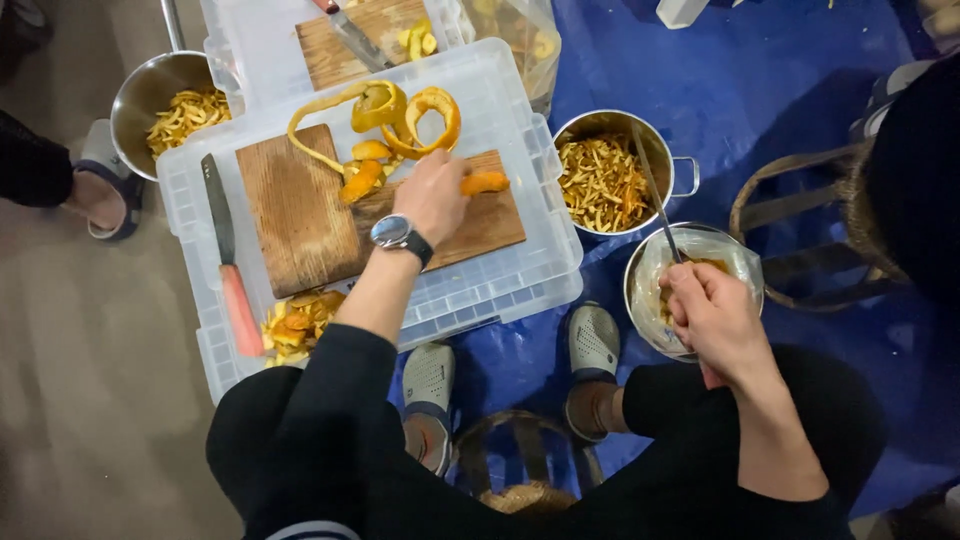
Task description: Slicing and peeling yellow fruit on a wooden cutting board placed on a plastic crate.
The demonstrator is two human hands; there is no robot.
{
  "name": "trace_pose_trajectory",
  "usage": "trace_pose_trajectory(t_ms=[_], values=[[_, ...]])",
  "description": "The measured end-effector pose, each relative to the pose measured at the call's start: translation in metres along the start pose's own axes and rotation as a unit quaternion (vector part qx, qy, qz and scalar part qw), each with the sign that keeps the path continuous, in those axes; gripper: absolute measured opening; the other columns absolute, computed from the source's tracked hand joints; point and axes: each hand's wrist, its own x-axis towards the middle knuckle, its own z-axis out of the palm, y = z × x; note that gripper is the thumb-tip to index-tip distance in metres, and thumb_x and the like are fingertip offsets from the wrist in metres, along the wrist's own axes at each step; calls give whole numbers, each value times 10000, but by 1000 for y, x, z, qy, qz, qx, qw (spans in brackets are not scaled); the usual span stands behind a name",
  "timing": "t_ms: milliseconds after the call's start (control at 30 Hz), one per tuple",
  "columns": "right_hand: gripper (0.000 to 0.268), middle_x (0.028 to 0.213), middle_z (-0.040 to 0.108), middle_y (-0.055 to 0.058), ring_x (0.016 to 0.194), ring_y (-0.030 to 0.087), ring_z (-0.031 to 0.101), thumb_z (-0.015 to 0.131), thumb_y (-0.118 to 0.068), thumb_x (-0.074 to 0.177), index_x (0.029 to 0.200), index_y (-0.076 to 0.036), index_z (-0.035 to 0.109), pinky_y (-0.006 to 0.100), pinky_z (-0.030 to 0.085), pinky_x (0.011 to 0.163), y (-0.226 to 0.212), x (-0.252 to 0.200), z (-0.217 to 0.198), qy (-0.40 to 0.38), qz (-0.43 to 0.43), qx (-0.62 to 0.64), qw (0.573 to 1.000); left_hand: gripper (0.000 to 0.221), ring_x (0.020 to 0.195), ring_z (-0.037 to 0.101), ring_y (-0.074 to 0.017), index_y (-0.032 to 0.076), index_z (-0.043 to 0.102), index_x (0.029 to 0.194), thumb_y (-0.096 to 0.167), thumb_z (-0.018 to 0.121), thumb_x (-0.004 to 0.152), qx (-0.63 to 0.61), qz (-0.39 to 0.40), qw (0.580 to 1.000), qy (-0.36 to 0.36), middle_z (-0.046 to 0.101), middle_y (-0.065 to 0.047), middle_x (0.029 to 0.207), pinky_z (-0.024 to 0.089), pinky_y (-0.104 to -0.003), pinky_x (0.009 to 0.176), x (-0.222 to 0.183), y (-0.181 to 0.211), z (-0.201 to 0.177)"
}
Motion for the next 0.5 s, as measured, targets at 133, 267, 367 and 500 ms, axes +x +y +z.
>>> trace_pose_trajectory(t_ms=[133, 267, 367, 500], values=[[314, 507, 397, 91, 294, 181, 434, 482, -139, 1118, 936, 68, 632, 293, 359, 278, 7, 4, 2, 8, -6, 6, 1000, 485, 1183, 627, -359, 149, 677, 1254, 162, 861, 806, 18, 82, 996, 30, 592, -87, 1163, 583, -502, 972, 29, 14, 23], [322, 519, 473, 60, 323, 171, 507, 497, -187, 1110, 962, 48, 661, 258, 366, 295, 3, 5, 8, -5, 0, -30, 1000, 115, 1089, 685, -335, 149, 712, 1000, 100, 737, 899, 31, 110, 993, 16, 674, -78, 1048, 596, -466, 921, 28, 20, 14], [340, 483, 475, 60, 315, 171, 511, 516, -226, 1093, 901, 4, 676, 270, 364, 299, 13, 7, 24, -20, 18, -58, 998, 119, 1039, 716, -340, 151, 734, 957, 65, 654, 931, 51, 148, 988, -1, 715, -79, 1037, 613, -450, 884, 19, 7, 9], [344, 504, 496, 89, 348, 177, 524, 557, -273, 1058, 964, 28, 696, 253, 406, 327, 37, 10, 58, -81, 56, -43, 994, 152, 963, 752, -305, 130, 755, 970, 48, 650, 896, 134, 160, 978, 3, 743, -55, 1027, 634, -440, 850, 0, -32, 23]])
